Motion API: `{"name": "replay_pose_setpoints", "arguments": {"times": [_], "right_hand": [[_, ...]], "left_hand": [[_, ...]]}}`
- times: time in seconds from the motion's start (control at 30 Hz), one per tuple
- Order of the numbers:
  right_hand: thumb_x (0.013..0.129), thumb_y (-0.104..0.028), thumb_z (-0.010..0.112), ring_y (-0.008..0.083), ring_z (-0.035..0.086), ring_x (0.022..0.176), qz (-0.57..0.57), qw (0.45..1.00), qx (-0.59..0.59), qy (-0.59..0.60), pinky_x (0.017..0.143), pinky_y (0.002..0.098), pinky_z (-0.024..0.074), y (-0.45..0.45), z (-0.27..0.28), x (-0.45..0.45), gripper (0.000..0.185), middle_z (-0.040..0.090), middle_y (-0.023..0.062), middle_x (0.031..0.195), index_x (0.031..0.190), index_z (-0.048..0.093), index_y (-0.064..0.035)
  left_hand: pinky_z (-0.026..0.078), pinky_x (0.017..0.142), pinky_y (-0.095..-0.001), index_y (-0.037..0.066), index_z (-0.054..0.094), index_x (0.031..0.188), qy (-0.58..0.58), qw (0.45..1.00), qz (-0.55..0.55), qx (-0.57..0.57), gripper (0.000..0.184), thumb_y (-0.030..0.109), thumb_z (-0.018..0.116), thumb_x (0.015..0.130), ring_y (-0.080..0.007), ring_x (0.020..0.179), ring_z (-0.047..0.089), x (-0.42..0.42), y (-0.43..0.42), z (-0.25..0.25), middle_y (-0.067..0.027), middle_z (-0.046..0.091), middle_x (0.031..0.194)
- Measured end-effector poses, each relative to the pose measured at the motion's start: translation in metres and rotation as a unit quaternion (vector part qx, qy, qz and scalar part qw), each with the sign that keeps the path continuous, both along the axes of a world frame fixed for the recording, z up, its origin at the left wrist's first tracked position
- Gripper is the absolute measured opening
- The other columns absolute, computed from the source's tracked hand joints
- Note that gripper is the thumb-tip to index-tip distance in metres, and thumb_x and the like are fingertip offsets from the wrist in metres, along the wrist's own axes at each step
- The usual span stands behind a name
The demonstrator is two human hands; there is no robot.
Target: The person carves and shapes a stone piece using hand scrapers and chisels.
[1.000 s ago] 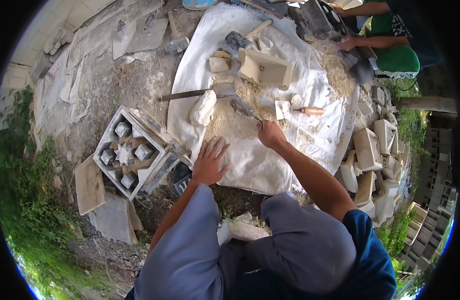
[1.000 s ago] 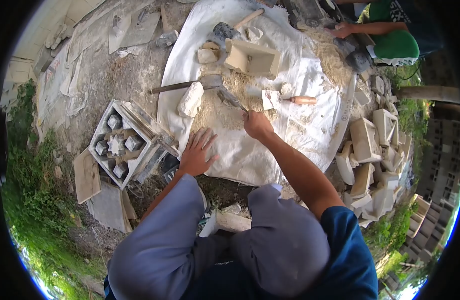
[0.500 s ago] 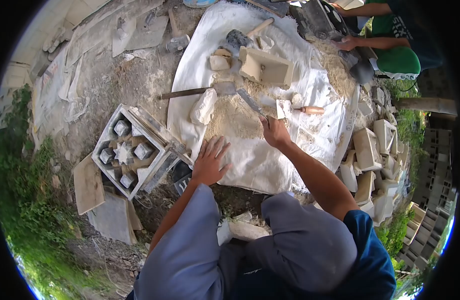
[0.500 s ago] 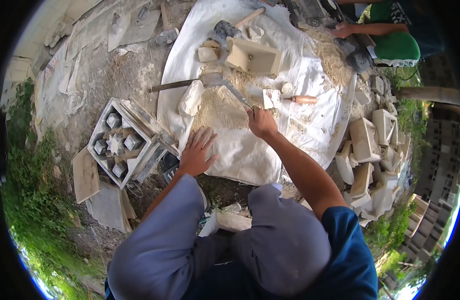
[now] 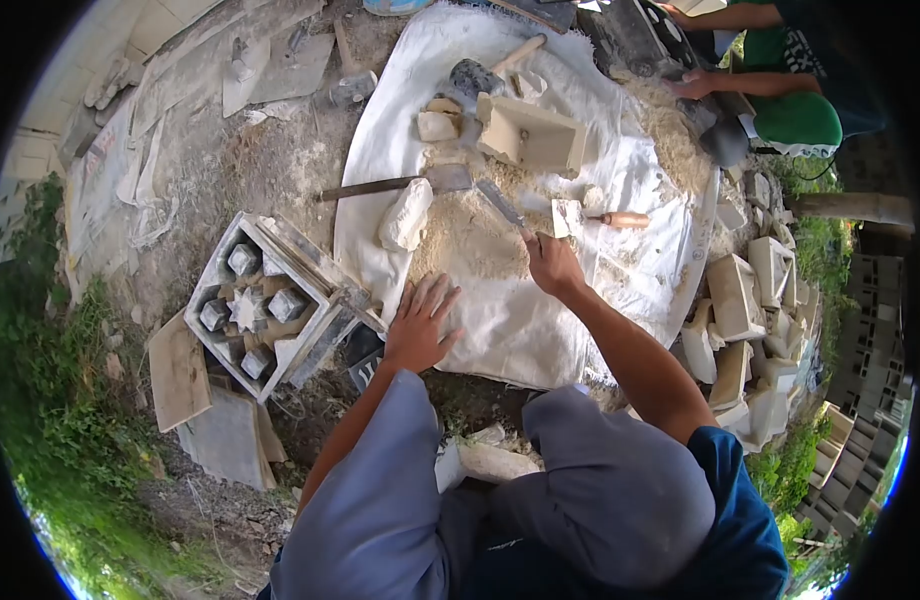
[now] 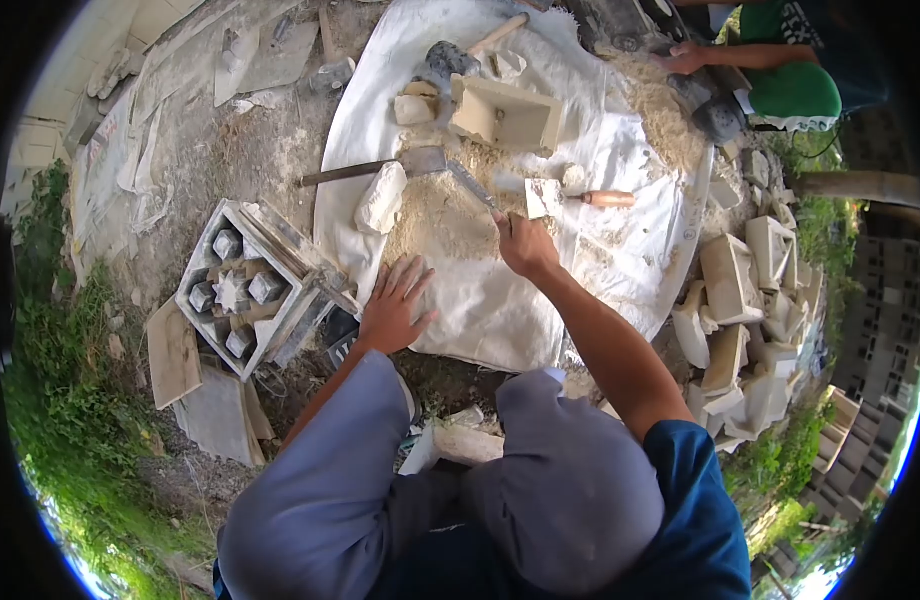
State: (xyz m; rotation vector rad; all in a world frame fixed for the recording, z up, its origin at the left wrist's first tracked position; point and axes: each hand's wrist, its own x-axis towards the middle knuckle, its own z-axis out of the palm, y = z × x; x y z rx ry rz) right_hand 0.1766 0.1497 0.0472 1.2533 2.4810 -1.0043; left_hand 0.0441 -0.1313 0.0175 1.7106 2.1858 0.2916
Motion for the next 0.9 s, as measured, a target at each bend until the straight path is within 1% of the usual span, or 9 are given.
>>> {"name": "replay_pose_setpoints", "arguments": {"times": [0.1, 0.17, 0.3, 0.4, 0.6, 0.67, 0.7, 0.77, 0.9], "right_hand": [[0.112, -0.052, 0.039, 0.0560, 0.066, 0.096, -0.020, 1.000, 0.001, 0.016, 0.089, 0.0617, 0.0499, 0.000, -0.001, -0.002, 0.065, 0.070, 0.0363, 0.095, 0.096, 0.070, 0.0030], [0.112, -0.051, 0.039, 0.0559, 0.066, 0.098, -0.006, 0.999, -0.007, -0.051, 0.090, 0.0613, 0.0503, 0.007, -0.002, -0.010, 0.065, 0.070, 0.0362, 0.096, 0.097, 0.070, 0.0043], [0.112, -0.050, 0.039, 0.0553, 0.067, 0.100, -0.023, 0.999, 0.005, 0.024, 0.091, 0.0605, 0.0509, 0.005, -0.003, -0.002, 0.065, 0.070, 0.0363, 0.097, 0.098, 0.070, 0.0060], [0.112, -0.049, 0.040, 0.0547, 0.067, 0.100, -0.018, 0.998, -0.012, -0.054, 0.091, 0.0593, 0.0517, 0.011, -0.008, -0.004, 0.066, 0.070, 0.0367, 0.097, 0.098, 0.070, 0.0072], [0.112, -0.051, 0.039, 0.0545, 0.067, 0.095, 0.006, 0.998, 0.004, 0.063, 0.089, 0.0595, 0.0515, 0.004, -0.002, 0.002, 0.066, 0.070, 0.0353, 0.094, 0.096, 0.071, 0.0052], [0.112, -0.051, 0.039, 0.0547, 0.066, 0.094, 0.012, 0.998, -0.009, -0.064, 0.087, 0.0608, 0.0504, 0.004, -0.001, -0.007, 0.065, 0.070, 0.0350, 0.093, 0.095, 0.071, 0.0029], [0.112, -0.051, 0.039, 0.0547, 0.066, 0.094, 0.011, 0.998, -0.009, -0.063, 0.087, 0.0608, 0.0504, 0.004, 0.000, -0.006, 0.065, 0.070, 0.0350, 0.093, 0.095, 0.071, 0.0029], [0.112, -0.052, 0.039, 0.0546, 0.066, 0.093, 0.009, 1.000, 0.018, 0.009, 0.085, 0.0612, 0.0497, 0.003, 0.000, -0.003, 0.065, 0.069, 0.0347, 0.091, 0.095, 0.071, 0.0016], [0.111, -0.053, 0.039, 0.0538, 0.066, 0.092, 0.039, 0.998, 0.029, 0.033, 0.085, 0.0602, 0.0503, 0.006, -0.007, 0.001, 0.065, 0.069, 0.0341, 0.089, 0.096, 0.071, 0.0016]], "left_hand": [[0.010, 0.133, -0.0522, 0.019, 0.037, 0.165, -0.006, 1.000, 0.007, -0.004, 0.072, 0.054, 0.054, 0.104, -0.0310, 0.162, 0.017, 0.004, 0.001, 0.001, -0.0092, 0.025, 0.174], [0.010, 0.133, -0.0520, 0.019, 0.037, 0.165, 0.005, 1.000, 0.004, -0.013, 0.072, 0.053, 0.054, 0.104, -0.0309, 0.162, 0.017, 0.001, 0.003, 0.002, -0.0089, 0.024, 0.174], [0.009, 0.133, -0.0512, 0.019, 0.035, 0.165, -0.011, 1.000, 0.003, -0.008, 0.073, 0.052, 0.055, 0.103, -0.0309, 0.162, 0.016, 0.000, 0.000, 0.005, -0.0095, 0.024, 0.174], [0.010, 0.133, -0.0511, 0.019, 0.037, 0.165, -0.012, 1.000, 0.007, -0.007, 0.072, 0.051, 0.056, 0.103, -0.0308, 0.162, 0.017, 0.002, 0.003, 0.005, -0.0093, 0.025, 0.174], [0.011, 0.133, -0.0507, 0.019, 0.036, 0.165, -0.011, 1.000, 0.007, 0.002, 0.073, 0.052, 0.056, 0.103, -0.0310, 0.162, 0.018, 0.001, 0.000, 0.003, -0.0095, 0.025, 0.174], [0.011, 0.133, -0.0506, 0.019, 0.036, 0.165, -0.006, 1.000, 0.007, 0.002, 0.073, 0.052, 0.056, 0.103, -0.0310, 0.162, 0.017, 0.003, 0.001, 0.002, -0.0094, 0.025, 0.174], [0.011, 0.133, -0.0506, 0.018, 0.036, 0.165, -0.005, 1.000, 0.006, 0.001, 0.074, 0.053, 0.056, 0.103, -0.0311, 0.162, 0.017, 0.003, 0.001, 0.002, -0.0095, 0.025, 0.174], [0.011, 0.133, -0.0505, 0.018, 0.036, 0.165, -0.003, 1.000, 0.003, -0.003, 0.074, 0.053, 0.056, 0.103, -0.0312, 0.162, 0.017, 0.000, -0.001, 0.002, -0.0096, 0.025, 0.174], [0.011, 0.133, -0.0503, 0.018, 0.036, 0.165, -0.013, 1.000, 0.008, -0.002, 0.073, 0.052, 0.055, 0.104, -0.0307, 0.162, 0.017, 0.002, -0.001, 0.005, -0.0092, 0.025, 0.174]]}}
